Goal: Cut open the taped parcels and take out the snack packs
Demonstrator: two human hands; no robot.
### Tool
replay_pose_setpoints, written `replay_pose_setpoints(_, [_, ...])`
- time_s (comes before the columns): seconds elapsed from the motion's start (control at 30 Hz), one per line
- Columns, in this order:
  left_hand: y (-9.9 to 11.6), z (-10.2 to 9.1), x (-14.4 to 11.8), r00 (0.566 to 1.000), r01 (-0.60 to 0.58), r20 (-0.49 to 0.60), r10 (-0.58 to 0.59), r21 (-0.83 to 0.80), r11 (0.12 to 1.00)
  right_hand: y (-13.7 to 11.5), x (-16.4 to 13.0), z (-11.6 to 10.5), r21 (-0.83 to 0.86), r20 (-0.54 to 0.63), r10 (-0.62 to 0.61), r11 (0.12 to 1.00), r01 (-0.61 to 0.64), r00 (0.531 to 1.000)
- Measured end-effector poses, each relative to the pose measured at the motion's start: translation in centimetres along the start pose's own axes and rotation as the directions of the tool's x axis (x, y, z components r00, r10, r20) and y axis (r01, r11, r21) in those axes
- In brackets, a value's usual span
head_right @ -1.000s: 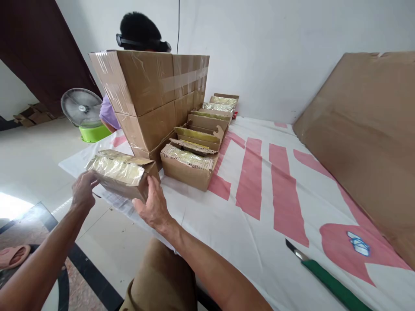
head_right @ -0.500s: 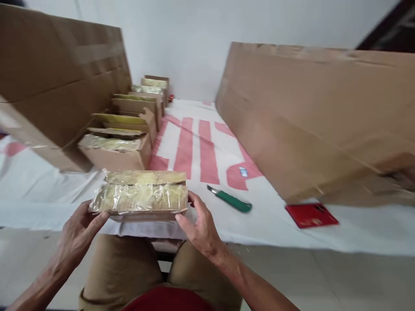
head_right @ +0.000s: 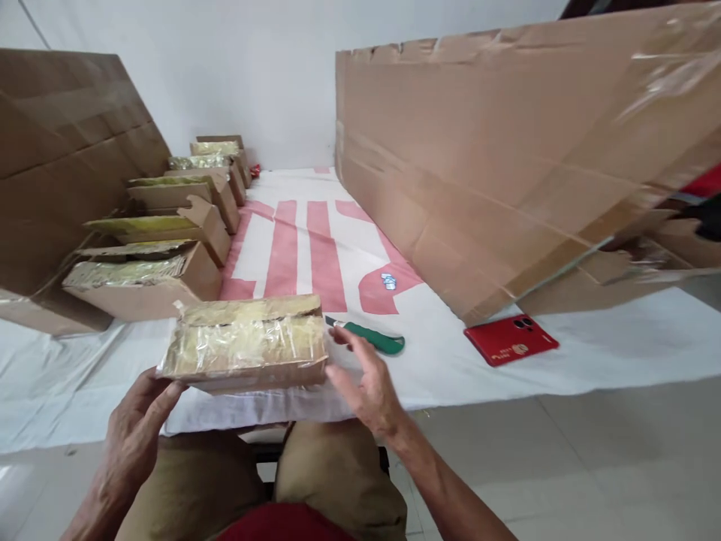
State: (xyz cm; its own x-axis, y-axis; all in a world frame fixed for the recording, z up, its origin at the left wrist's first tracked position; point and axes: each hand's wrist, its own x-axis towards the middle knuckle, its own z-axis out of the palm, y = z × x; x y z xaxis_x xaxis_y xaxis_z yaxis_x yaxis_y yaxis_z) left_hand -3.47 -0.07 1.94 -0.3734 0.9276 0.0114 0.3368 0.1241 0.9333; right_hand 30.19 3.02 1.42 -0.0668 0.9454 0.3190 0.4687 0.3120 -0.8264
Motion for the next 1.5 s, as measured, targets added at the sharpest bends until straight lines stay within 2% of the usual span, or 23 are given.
replay_pose_setpoints(0.1, [0.2, -0.1, 1.0, 0.990, -0.116, -0.087, 0.109, -0.079, 0.990, 2.5, 1.3, -3.1, -0.165, 0.040, -0.102, 0.980, 0.108, 0.994])
replay_pose_setpoints(0.17, [1.0, 0.1, 2.0, 0.958, -0.264, -0.149, 0.246, -0.122, 0.957, 4.6, 2.0, -4.4, -0.332, 0.056, -0.149, 0.930, 0.159, 0.987])
replay_pose_setpoints(0.23, [2.1, 0.4, 3.1, 0.911, -0.397, -0.172, 0.374, -0.123, 0.910, 6.6, 2.6, -4.8, -0.509, 0.065, -0.150, 0.845, 0.162, 0.987])
replay_pose_setpoints(0.33, [3.7, 0.9, 4.7, 0.863, -0.503, -0.090, 0.497, -0.061, 0.862, 8.8, 3.3, -4.0, -0.674, 0.124, -0.103, 0.721, 0.160, 0.987])
replay_pose_setpoints(0.4, [4.2, 1.2, 5.6, 0.853, -0.522, 0.008, 0.522, -0.029, 0.852, 9.6, 3.5, -3.1, -0.708, 0.174, -0.081, 0.682, 0.181, 0.981])
replay_pose_setpoints(0.5, [3.9, 1.7, 6.3, 0.872, -0.474, 0.130, 0.473, -0.025, 0.880, 9.9, 3.5, -2.6, -0.693, 0.192, -0.091, 0.692, 0.201, 0.977])
replay_pose_setpoints(0.57, [3.3, 2.1, 6.5, 0.892, -0.416, 0.171, 0.419, -0.056, 0.908, 9.4, 3.4, -3.5, -0.650, 0.132, -0.105, 0.741, 0.166, 0.986])
replay_pose_setpoints(0.63, [2.8, 2.3, 6.5, 0.901, -0.378, 0.192, 0.389, -0.093, 0.921, 8.3, 3.3, -5.3, -0.574, 0.012, -0.077, 0.816, 0.070, 0.997])
replay_pose_setpoints(0.7, [2.3, 2.5, 6.6, 0.903, -0.362, 0.206, 0.378, -0.109, 0.926, 6.1, 3.5, -7.6, -0.471, -0.103, 0.007, 0.880, -0.055, 0.995])
replay_pose_setpoints(0.77, [2.1, 2.6, 6.6, 0.904, -0.352, 0.217, 0.369, -0.115, 0.929, 2.9, 4.1, -9.2, -0.402, -0.124, 0.066, 0.909, -0.111, 0.990])
replay_pose_setpoints(0.8, [2.1, 2.7, 6.6, 0.904, -0.347, 0.221, 0.366, -0.119, 0.930, 1.0, 4.6, -9.4, -0.397, -0.059, 0.060, 0.915, -0.078, 0.997])
replay_pose_setpoints(0.83, [2.0, 2.8, 6.5, 0.905, -0.345, 0.220, 0.364, -0.123, 0.931, -1.0, 5.2, -9.3, -0.404, -0.012, -0.016, 0.915, 0.010, 1.000])
replay_pose_setpoints(0.9, [1.9, 3.0, 6.3, 0.908, -0.346, 0.203, 0.368, -0.136, 0.928, -4.9, 6.6, -7.7, -0.386, 0.182, -0.182, 0.891, 0.241, 0.966])
replay_pose_setpoints(0.97, [1.7, 3.2, 6.2, 0.910, -0.349, 0.181, 0.373, -0.153, 0.925, -8.2, 8.0, -5.0, -0.338, 0.353, -0.319, 0.833, 0.438, 0.879])
replay_pose_setpoints(1.03, [1.5, 3.5, 6.1, 0.911, -0.354, 0.159, 0.381, -0.173, 0.919, -10.4, 9.3, -2.2, -0.329, 0.459, -0.404, 0.750, 0.574, 0.791])
replay_pose_setpoints(1.1, [1.3, 3.7, 6.1, 0.907, -0.365, 0.148, 0.394, -0.186, 0.912, -11.6, 10.3, 0.0, -0.356, 0.527, -0.442, 0.661, 0.660, 0.726])
replay_pose_setpoints(1.2, [1.0, 3.8, 6.2, 0.900, -0.386, 0.144, 0.412, -0.180, 0.905, -12.2, 10.9, 1.4, -0.431, 0.599, -0.420, 0.549, 0.717, 0.682])
replay_pose_setpoints(1.37, [0.8, 3.7, 6.2, 0.890, -0.404, 0.156, 0.428, -0.166, 0.900, -12.8, 11.0, 1.2, -0.559, 0.648, -0.315, 0.422, 0.714, 0.693])
replay_pose_setpoints(1.5, [0.7, 3.7, 6.2, 0.893, -0.400, 0.154, 0.424, -0.161, 0.902, -13.8, 10.9, 0.9, -0.620, 0.658, -0.229, 0.374, 0.689, 0.717])
